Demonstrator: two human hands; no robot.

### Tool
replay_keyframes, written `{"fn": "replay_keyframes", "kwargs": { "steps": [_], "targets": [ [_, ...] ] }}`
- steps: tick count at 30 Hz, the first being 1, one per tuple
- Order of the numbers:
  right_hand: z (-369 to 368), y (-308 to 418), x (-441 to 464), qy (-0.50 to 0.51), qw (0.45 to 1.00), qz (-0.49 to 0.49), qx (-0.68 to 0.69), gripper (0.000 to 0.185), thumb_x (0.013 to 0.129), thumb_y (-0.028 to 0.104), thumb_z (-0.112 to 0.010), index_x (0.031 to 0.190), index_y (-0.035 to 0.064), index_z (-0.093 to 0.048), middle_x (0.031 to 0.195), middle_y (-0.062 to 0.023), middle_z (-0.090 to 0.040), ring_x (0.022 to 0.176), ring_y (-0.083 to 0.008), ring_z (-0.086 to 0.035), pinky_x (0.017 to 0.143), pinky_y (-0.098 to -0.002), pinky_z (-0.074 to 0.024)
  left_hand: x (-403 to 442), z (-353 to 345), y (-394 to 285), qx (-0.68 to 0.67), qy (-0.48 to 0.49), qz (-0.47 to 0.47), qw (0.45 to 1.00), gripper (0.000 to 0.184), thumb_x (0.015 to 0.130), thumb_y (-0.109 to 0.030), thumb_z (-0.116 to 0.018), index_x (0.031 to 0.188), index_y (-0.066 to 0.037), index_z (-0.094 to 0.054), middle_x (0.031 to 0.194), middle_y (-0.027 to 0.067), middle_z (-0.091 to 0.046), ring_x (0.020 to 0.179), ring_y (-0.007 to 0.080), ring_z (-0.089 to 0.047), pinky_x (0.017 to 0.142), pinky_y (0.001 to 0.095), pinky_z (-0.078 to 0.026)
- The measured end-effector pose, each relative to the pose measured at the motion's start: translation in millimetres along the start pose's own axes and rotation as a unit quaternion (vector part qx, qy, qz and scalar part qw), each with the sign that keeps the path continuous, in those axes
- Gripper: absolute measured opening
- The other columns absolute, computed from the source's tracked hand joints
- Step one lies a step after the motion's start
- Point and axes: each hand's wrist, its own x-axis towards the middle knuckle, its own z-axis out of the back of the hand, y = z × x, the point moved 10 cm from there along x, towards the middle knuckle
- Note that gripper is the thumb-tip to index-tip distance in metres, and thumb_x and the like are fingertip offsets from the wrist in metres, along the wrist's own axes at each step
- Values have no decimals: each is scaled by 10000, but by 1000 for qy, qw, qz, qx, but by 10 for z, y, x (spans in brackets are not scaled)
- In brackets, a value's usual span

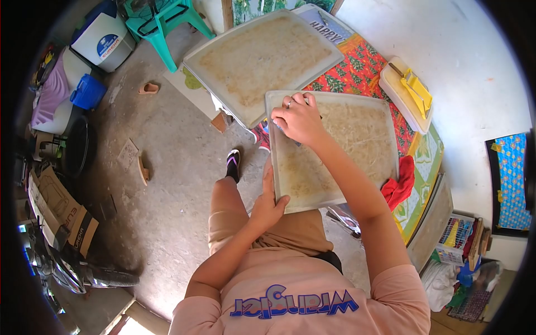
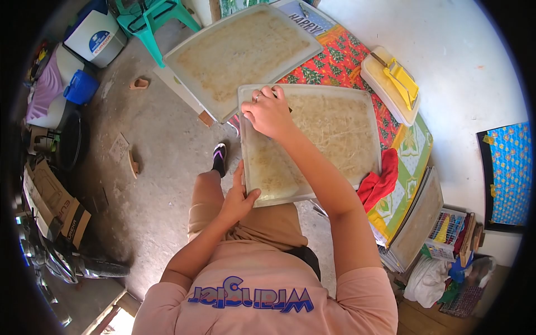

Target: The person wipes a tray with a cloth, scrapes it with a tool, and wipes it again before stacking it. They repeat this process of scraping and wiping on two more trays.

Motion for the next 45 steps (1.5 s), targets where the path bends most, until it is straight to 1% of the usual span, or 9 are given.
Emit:
{"fn": "replay_keyframes", "kwargs": {
  "steps": [9,21,30,33,36,39,42,43,45],
  "targets": [
    [-16,42,-6,0,1000,9,5,43,766,241,-711,749,215,-681,843,16,-620,947,-189,-515,917,-425,-334,-3,-1,23,-8,5,24,1000,934,875,-108,-631,1553,-139,11,685,100,-626,590,210,-589,600,314,-455],
    [-11,76,11,22,1000,13,2,40,776,240,-711,777,209,-686,890,10,-614,988,-198,-507,950,-443,-332,-2,-5,14,-12,3,11,1000,929,877,-110,-633,1551,-132,6,761,127,-666,626,224,-610,625,318,-467],
    [-4,112,24,13,999,29,-9,37,771,234,-709,777,206,-686,896,4,-609,988,-204,-509,948,-445,-341,-3,5,16,-3,6,21,1000,922,884,-120,-632,1551,-134,5,703,118,-644,618,230,-611,633,318,-469],
    [-18,28,26,-2,1000,16,-20,48,769,247,-715,787,219,-680,851,15,-601,968,-198,-517,924,-418,-337,-5,0,32,4,7,25,1000,924,885,-123,-632,1551,-137,9,702,117,-642,619,232,-612,632,319,-468],
    [-53,-405,22,19,992,-121,-17,49,771,209,-708,795,194,-669,898,-28,-628,1008,-245,-529,891,-455,-402,-9,16,-15,0,6,5,1000,930,886,-123,-632,1551,-137,18,698,110,-640,618,222,-607,632,317,-467],
    [-134,-1083,-66,-19,950,-302,79,54,822,156,-667,875,158,-678,904,-77,-641,899,-295,-581,776,-438,-473,5,31,-82,-7,0,-39,999,935,886,-123,-634,1552,-138,21,693,94,-638,607,191,-591,616,301,-458],
    [-491,-1697,-209,-78,867,-398,289,161,851,62,-594,988,106,-664,871,-101,-636,743,-282,-607,635,-399,-507,12,15,-41,-6,-9,-68,998,937,886,-120,-637,1555,-141,19,691,73,-638,596,148,-570,595,275,-444],
    [-770,-1889,-303,-109,805,-435,388,221,846,36,-576,1047,100,-643,866,-95,-621,717,-261,-603,625,-391,-510,9,16,-31,-8,-11,-69,998,937,886,-117,-637,1556,-142,17,690,66,-639,594,135,-564,588,266,-439],
    [-1322,-2097,-414,-173,646,-483,565,348,836,-15,-542,1163,88,-601,855,-84,-592,663,-219,-595,606,-376,-516,-2,13,-15,-18,-4,-41,999,932,885,-101,-635,1557,-145,10,693,58,-640,595,117,-557,580,254,-433]
  ]
}}
